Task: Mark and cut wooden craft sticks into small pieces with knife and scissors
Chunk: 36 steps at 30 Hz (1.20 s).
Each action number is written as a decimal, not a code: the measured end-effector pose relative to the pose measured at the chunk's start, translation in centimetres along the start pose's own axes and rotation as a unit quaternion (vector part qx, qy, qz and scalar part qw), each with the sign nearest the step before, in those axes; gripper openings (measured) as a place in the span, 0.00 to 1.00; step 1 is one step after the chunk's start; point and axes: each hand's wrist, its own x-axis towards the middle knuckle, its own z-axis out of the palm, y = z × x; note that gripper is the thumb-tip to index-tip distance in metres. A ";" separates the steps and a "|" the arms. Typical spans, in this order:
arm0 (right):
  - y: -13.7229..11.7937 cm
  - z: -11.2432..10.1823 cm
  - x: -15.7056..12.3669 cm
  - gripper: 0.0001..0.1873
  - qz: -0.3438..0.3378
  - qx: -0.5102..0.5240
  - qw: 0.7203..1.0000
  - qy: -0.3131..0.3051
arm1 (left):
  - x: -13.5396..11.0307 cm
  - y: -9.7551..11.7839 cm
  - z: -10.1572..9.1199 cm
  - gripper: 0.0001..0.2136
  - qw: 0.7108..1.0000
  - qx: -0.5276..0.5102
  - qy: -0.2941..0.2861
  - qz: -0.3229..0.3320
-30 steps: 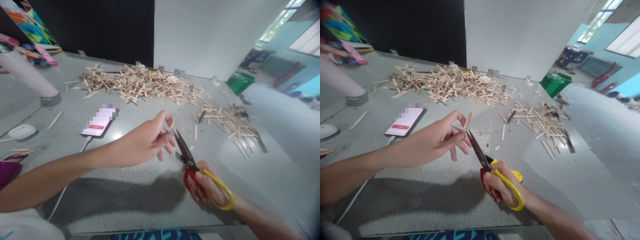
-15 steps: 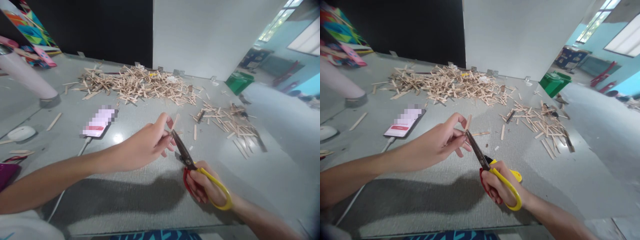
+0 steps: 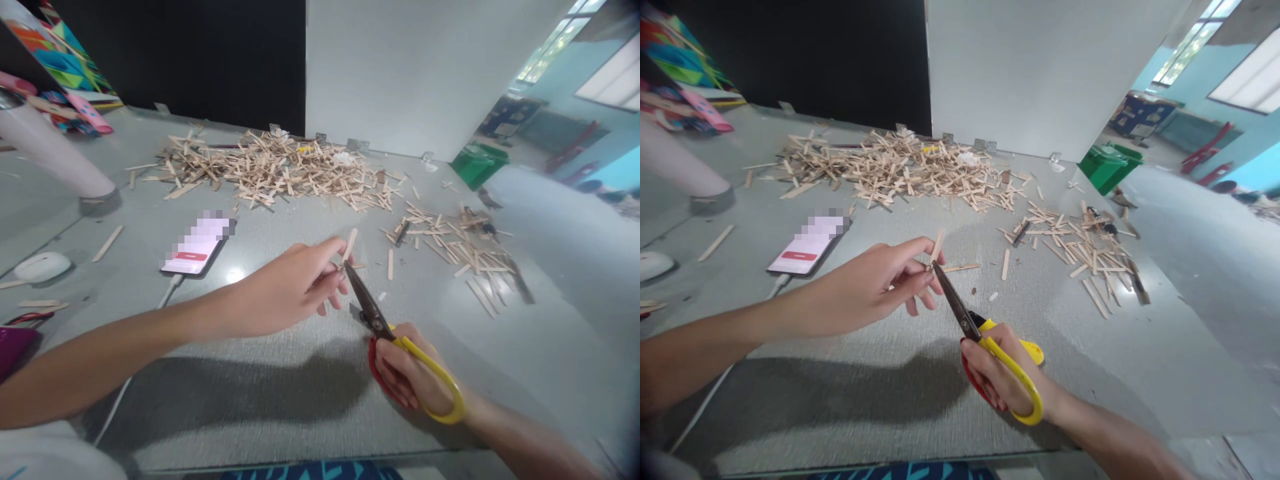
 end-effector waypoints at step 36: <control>0.9 -0.9 0.5 0.36 0.009 0.066 0.995 -0.071 | 0.3 -0.7 -1.4 0.07 0.997 0.074 -0.013 0.001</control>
